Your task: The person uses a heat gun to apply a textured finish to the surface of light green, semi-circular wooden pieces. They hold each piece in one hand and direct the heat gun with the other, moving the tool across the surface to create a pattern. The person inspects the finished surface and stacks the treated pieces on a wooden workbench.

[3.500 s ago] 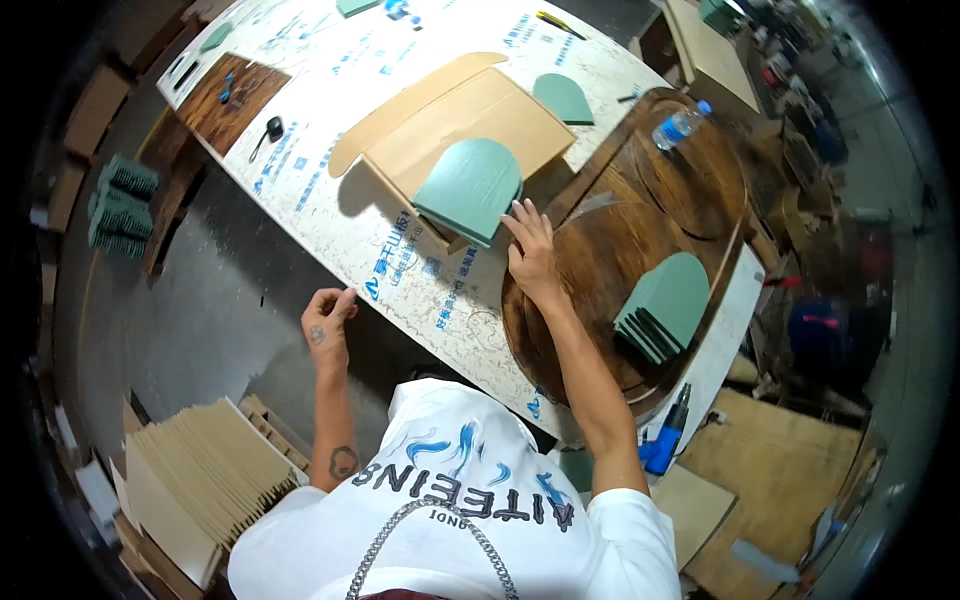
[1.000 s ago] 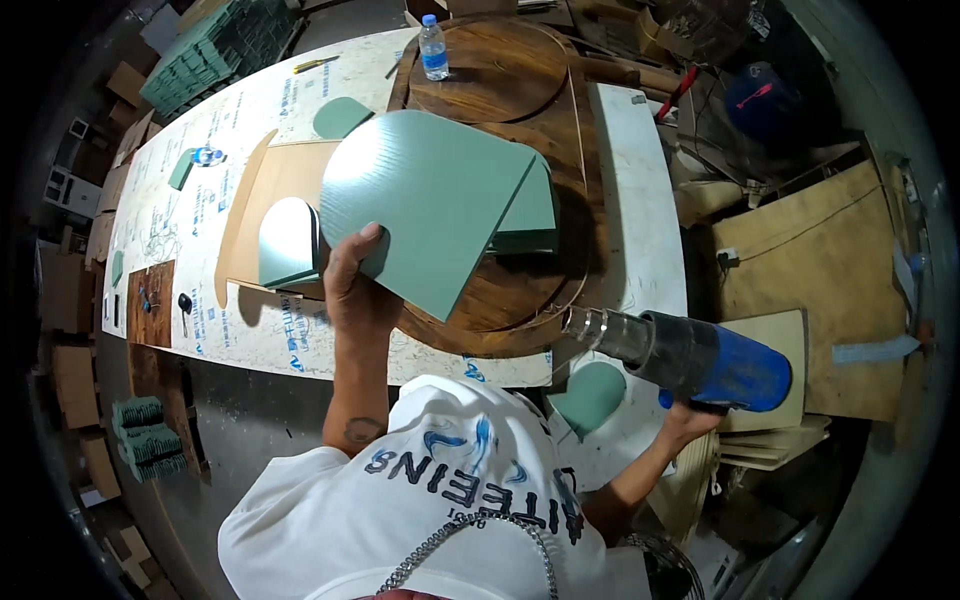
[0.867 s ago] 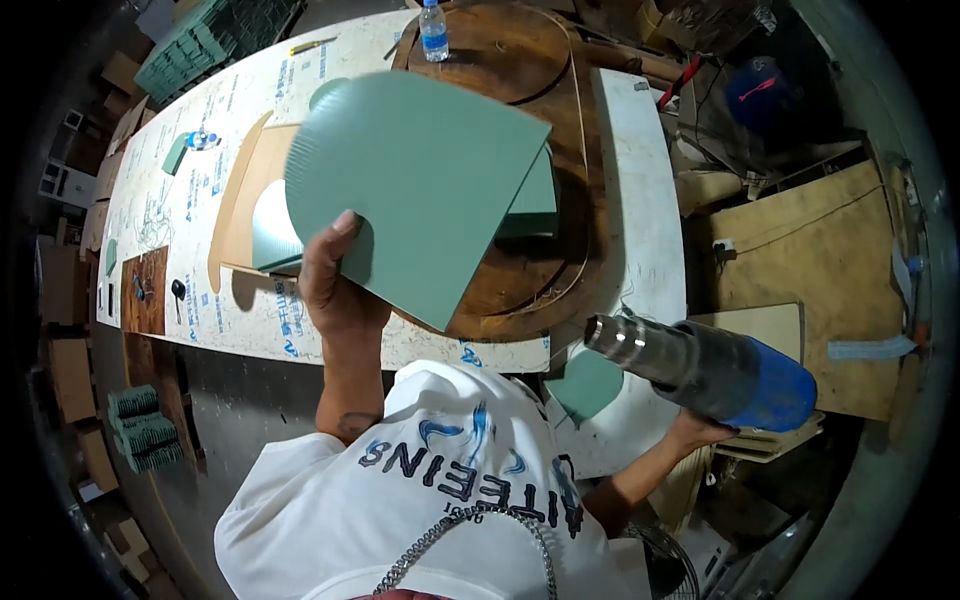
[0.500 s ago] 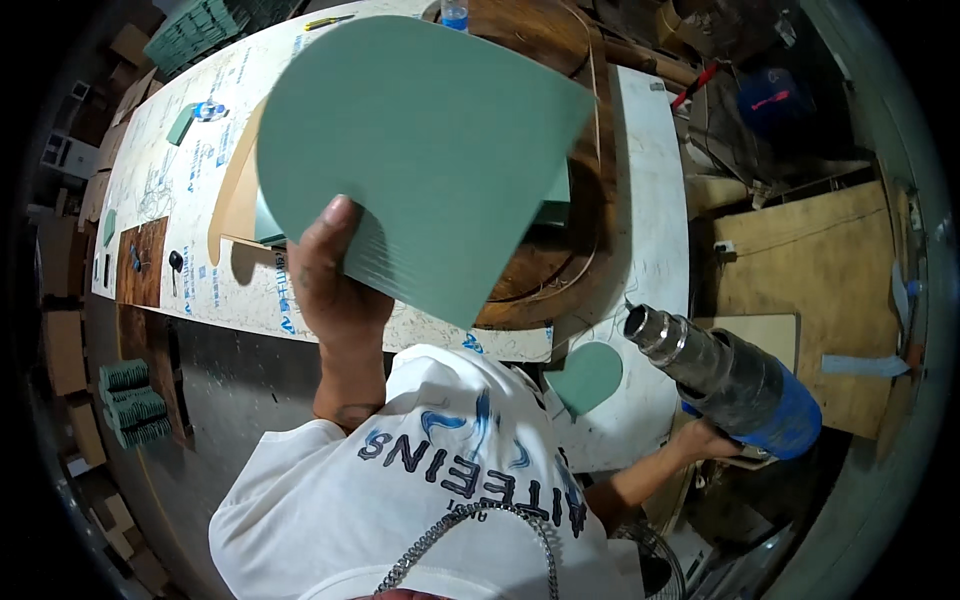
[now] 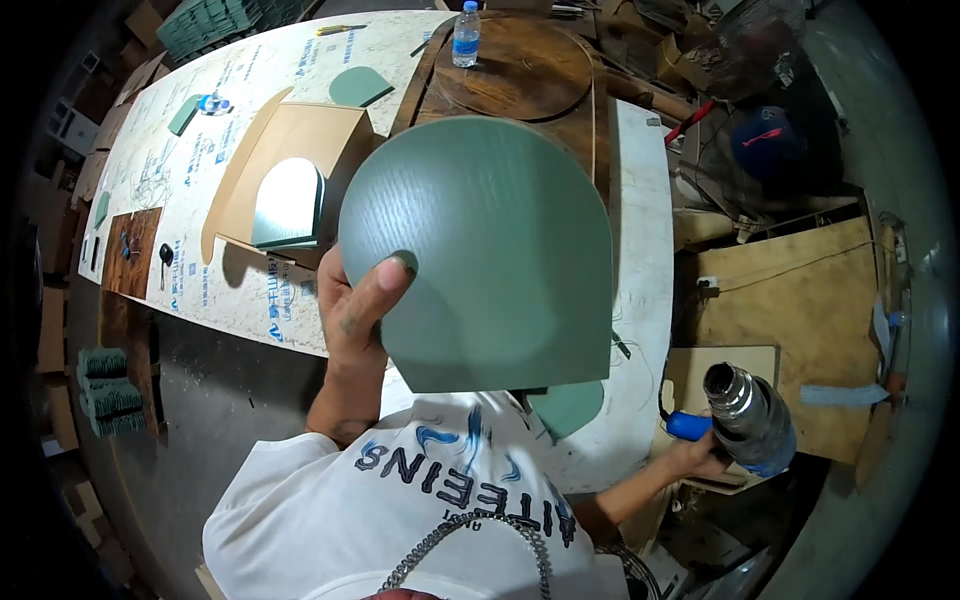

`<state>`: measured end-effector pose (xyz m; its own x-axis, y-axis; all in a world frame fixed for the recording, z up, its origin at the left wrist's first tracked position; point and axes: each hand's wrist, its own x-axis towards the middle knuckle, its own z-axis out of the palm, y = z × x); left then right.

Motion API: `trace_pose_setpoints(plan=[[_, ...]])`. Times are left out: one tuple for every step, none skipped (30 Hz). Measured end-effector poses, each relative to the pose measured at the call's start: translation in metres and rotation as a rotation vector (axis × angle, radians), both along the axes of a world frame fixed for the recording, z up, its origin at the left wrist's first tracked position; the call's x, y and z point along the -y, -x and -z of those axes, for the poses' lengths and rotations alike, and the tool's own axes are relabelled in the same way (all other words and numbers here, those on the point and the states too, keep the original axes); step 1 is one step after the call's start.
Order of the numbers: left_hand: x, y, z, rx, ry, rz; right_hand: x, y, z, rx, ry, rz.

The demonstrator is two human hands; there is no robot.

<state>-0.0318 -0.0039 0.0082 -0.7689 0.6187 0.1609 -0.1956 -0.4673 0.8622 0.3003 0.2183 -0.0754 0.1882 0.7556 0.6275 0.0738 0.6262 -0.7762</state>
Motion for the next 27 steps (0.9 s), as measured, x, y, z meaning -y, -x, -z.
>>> trace_pose_setpoints(plan=[[0.001, 0.001, 0.002, -0.025, -0.004, 0.009, 0.0, 0.001, -0.001, -0.022, 0.018, -0.018], [0.001, 0.002, 0.006, -0.04, -0.016, 0.018, 0.0, 0.003, -0.003, -0.044, 0.036, -0.036], [0.0, 0.003, 0.007, -0.039, -0.028, 0.025, 0.001, 0.006, -0.005, -0.065, 0.055, -0.055], [0.0, 0.003, 0.009, -0.037, -0.038, 0.036, 0.004, 0.009, -0.007, -0.087, 0.085, -0.015], [0.0, 0.004, 0.009, -0.035, -0.049, 0.047, 0.004, 0.01, -0.007, -0.074, 0.09, 0.02], [0.0, 0.003, 0.01, -0.019, -0.051, 0.02, 0.005, 0.011, -0.007, -0.06, 0.095, 0.055], [-0.001, 0.002, 0.009, -0.004, -0.049, -0.004, 0.005, 0.012, -0.008, -0.047, 0.105, 0.093], [-0.002, 0.0, 0.008, 0.012, -0.046, -0.028, 0.007, 0.014, -0.008, -0.071, 0.098, 0.073], [-0.003, -0.001, 0.006, 0.049, -0.039, -0.087, 0.008, 0.019, -0.009, -0.075, 0.122, 0.079], [-0.006, -0.003, 0.003, 0.089, -0.029, -0.134, 0.01, 0.022, -0.011, -0.08, 0.124, 0.077], [-0.008, -0.005, 0.003, 0.132, -0.019, -0.179, 0.011, 0.023, -0.012, -0.083, 0.126, 0.075], [-0.005, -0.002, 0.007, 0.152, -0.003, -0.149, 0.008, 0.02, -0.009, -0.079, 0.107, 0.063], [-0.004, 0.001, 0.009, 0.153, -0.031, -0.124, 0.009, 0.02, -0.009, -0.068, 0.115, 0.092], [-0.008, 0.0, 0.007, 0.123, -0.026, -0.178, 0.01, 0.023, -0.01, -0.063, 0.11, 0.101], [-0.012, -0.001, 0.003, 0.092, -0.021, -0.233, 0.011, 0.024, -0.01, -0.058, 0.106, 0.109], [-0.012, 0.0, 0.002, 0.069, -0.016, -0.253, 0.01, 0.025, -0.01, -0.062, 0.093, 0.108], [-0.013, 0.0, 0.002, 0.047, -0.012, -0.27, 0.009, 0.022, -0.008, -0.041, 0.094, 0.095], [-0.011, 0.004, 0.005, 0.037, -0.009, -0.248, 0.009, 0.02, -0.008, -0.041, 0.096, 0.107], [-0.01, 0.005, 0.007, 0.038, -0.009, -0.262, 0.009, 0.02, -0.007, -0.044, 0.096, 0.114], [-0.01, 0.005, 0.01, 0.038, -0.008, -0.275, 0.009, 0.019, -0.006, -0.038, 0.091, 0.114], [-0.01, 0.005, 0.012, 0.039, -0.006, -0.287, 0.008, 0.018, -0.006, -0.032, 0.085, 0.113], [-0.013, 0.003, 0.009, 0.045, 0.002, -0.314, 0.008, 0.016, -0.005, -0.025, 0.077, 0.113], [-0.013, 0.002, 0.008, 0.055, 0.011, -0.312, 0.006, 0.015, -0.004, -0.004, 0.029, 0.117], [-0.014, 0.001, 0.007, 0.066, 0.022, -0.31, 0.004, 0.014, -0.003, 0.018, -0.02, 0.121], [-0.013, 0.003, 0.006, 0.081, 0.033, -0.28, 0.0, 0.003, -0.001, 0.071, -0.035, 0.143], [-0.01, 0.006, 0.009, 0.062, 0.019, -0.231, -0.003, -0.007, 0.001, 0.123, -0.052, 0.166], [-0.007, 0.009, 0.012, 0.043, 0.004, -0.181, -0.006, -0.017, 0.003, 0.175, -0.069, 0.189]])
